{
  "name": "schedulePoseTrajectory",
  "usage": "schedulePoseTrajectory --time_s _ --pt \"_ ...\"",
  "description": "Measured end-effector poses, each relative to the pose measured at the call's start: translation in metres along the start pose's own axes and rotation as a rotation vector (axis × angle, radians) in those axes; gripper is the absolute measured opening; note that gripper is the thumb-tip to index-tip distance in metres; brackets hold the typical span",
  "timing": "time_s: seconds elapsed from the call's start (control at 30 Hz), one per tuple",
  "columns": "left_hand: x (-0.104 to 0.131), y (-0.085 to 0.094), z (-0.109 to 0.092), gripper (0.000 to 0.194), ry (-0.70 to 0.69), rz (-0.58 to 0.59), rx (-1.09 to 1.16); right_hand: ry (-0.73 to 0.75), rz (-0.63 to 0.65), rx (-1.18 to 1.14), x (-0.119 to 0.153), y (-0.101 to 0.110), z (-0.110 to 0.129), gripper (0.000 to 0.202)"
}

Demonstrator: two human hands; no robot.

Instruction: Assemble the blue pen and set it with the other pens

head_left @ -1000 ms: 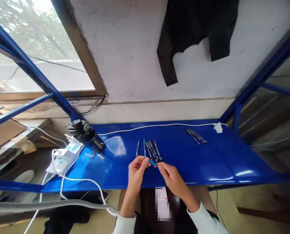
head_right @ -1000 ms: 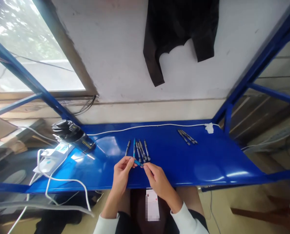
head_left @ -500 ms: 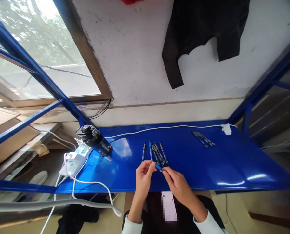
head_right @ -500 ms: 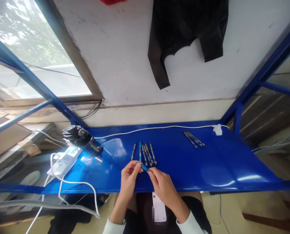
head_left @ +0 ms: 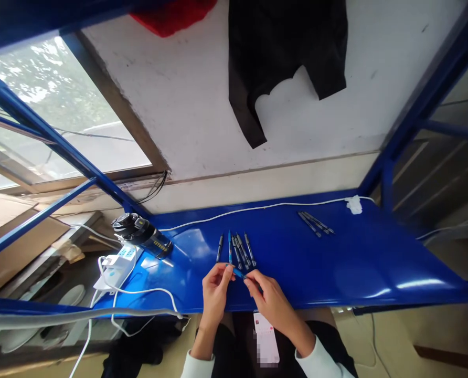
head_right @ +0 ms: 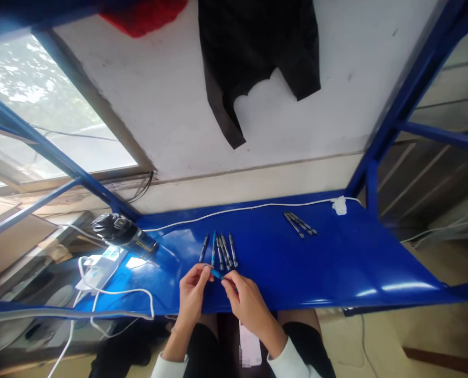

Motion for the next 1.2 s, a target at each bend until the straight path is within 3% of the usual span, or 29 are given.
schedulePoseTrajectory --time_s 0.27,0.47,0.77,1.2 --pt "0.000 0.000 0.000 0.044 -0.032 0.032 -0.054 -0.042 -0.028 -0.075 0.004 0.004 -0.005 0.011" --pt "0.000 -0.003 -0.002 0.045 -0.013 0.059 -0.035 -0.055 -0.005 0.028 0.002 0.002 0.000 0.029" --pt "0.000 -0.007 -0.004 0.045 0.015 0.141 0.028 -0.122 -0.006 0.041 0.002 -0.004 -0.006 0.019" --pt "0.001 -0.003 -0.003 0.043 -0.019 0.084 0.109 0.005 -0.060 0.266 0.004 -0.014 -0.006 0.015"
Point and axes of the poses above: each hand's wrist, its own x-axis away from the middle knuckle, its own y-axis out of the back of the hand, z = x × y, the point moved 9 cm from there along -x, towards the middle knuckle, and after that the axes turned 1 degree about -z, right-handed, at the moved point
